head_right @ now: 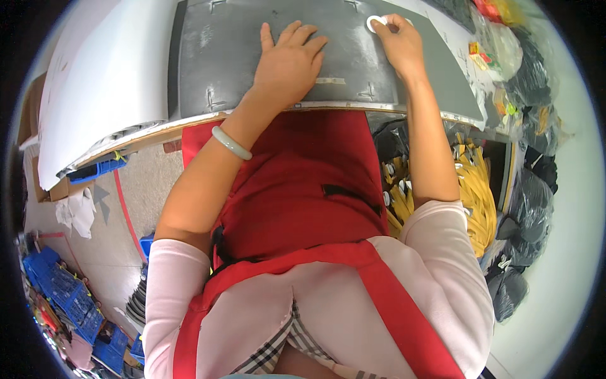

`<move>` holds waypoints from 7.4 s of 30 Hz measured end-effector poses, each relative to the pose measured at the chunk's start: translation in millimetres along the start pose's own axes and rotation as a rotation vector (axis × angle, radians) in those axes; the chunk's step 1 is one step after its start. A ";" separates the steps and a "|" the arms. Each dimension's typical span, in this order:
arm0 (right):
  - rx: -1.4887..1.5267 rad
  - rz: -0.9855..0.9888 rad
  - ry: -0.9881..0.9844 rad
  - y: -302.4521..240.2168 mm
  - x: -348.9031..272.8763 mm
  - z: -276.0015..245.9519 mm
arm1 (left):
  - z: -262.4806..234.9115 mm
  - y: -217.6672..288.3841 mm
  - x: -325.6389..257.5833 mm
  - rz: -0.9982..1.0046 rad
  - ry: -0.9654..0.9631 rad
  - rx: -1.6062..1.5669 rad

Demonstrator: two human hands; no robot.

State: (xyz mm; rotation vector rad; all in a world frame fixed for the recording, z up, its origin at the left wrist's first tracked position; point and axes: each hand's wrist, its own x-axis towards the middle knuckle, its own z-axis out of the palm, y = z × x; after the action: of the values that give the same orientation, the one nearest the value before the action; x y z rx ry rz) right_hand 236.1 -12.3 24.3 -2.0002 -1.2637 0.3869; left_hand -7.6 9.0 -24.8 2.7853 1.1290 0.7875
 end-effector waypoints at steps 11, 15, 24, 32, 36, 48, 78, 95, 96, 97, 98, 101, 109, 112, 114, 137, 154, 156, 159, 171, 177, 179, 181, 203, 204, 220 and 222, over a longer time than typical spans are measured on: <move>0.748 0.203 -0.117 30.2 17.2 -29.3 | -0.6 3.0 1.0 0.002 0.094 -0.134; 0.760 0.141 -0.277 12.1 12.1 -9.9 | -8.5 -8.4 2.0 0.031 0.236 -0.355; 1.054 -0.057 -0.247 -42.5 57.1 -60.6 | -86.6 19.1 -39.8 0.177 -0.069 -0.410; 1.396 -0.056 -0.129 -47.9 55.5 -94.6 | -79.4 -18.6 -31.3 0.028 -0.344 -0.599; 1.537 0.115 -0.203 -56.5 33.8 -98.3 | -82.9 -16.6 -38.8 0.114 -0.289 -0.500; 1.795 0.235 -0.416 -37.7 49.0 -89.6 | 10.0 94.2 35.9 0.531 -0.038 -0.328; 1.080 0.254 0.114 -19.2 24.6 -79.7 | -288.9 -420.4 -277.6 -1.291 0.523 0.243; 0.587 0.065 -0.222 35.7 42.5 -20.2 | -202.2 -89.3 -84.3 -0.150 0.114 -0.358; 0.571 0.078 -0.203 48.4 48.4 -23.4 | -182.2 -80.0 -79.1 -0.065 0.076 -0.397; 0.435 0.015 -0.092 59.2 53.2 -24.0 | -166.0 -74.8 -75.7 -0.080 0.020 -0.404; 0.297 -0.048 0.015 71.0 54.0 -29.5 | -152.6 -72.1 -72.0 -0.094 -0.037 -0.408; 0.237 -0.032 -0.001 69.0 30.0 -25.4 | -127.4 -80.5 -67.5 -0.040 -0.014 -0.175; 0.032 -0.047 -0.018 31.9 -26.9 -27.9 | -118.7 -73.5 -62.2 -0.061 -0.186 -0.138; 0.034 -0.012 -0.035 7.9 -35.2 -26.6 | -122.9 -69.7 -66.6 -0.135 -0.293 -0.197; 0.030 0.030 -0.043 9.3 -38.9 -24.6 | -123.6 -66.7 -73.3 -0.073 -0.198 -0.173; 0.459 0.015 -0.108 38.4 -43.4 -26.1 | -120.1 -58.4 -92.7 -0.079 -0.108 -0.153; 0.306 -0.006 -0.086 18.0 -54.6 -25.6 | -114.3 -66.3 -99.3 0.006 -0.039 -0.116; 0.298 -0.038 -0.065 18.5 -53.4 -26.5 | -113.7 -68.4 -100.5 0.012 -0.023 -0.135; 0.385 0.084 -0.083 13.0 -53.8 -30.4 | -111.9 -70.0 -99.5 0.012 -0.038 -0.150; 0.335 -0.025 -0.057 44.2 -45.1 -27.9 | -117.1 -47.3 -85.7 -0.033 -0.060 -0.221; 0.153 -0.132 -0.120 18.1 -68.9 -39.3 | -56.0 1.3 -18.7 0.121 0.007 -0.336; 0.187 -0.135 -0.143 18.9 -74.9 -37.4 | -38.6 -4.2 -3.9 0.127 0.016 -0.331; 0.080 -0.174 -0.151 14.2 -86.8 -34.4 | -16.8 -8.9 2.0 0.122 0.075 -0.217; -0.128 -0.053 -0.350 -2.7 -110.6 -40.7 | -23.7 2.6 1.8 0.036 0.039 -0.105; -0.050 -0.041 -0.284 1.3 -111.5 -34.4 | -23.0 3.0 2.5 0.043 0.051 -0.100; -0.229 -0.223 -0.204 -24.6 -5.3 -23.4 | -11.6 -3.2 -2.2 0.022 0.064 -0.073; -0.214 -0.309 -0.131 -3.2 29.5 -8.6 | -11.6 -0.1 0.4 0.026 0.019 -0.058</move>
State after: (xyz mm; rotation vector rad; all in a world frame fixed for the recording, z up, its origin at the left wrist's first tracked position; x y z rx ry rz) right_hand 253.1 10.7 36.2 -1.9327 -1.7303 0.2435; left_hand -12.9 7.5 -14.6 2.7559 1.0573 0.8368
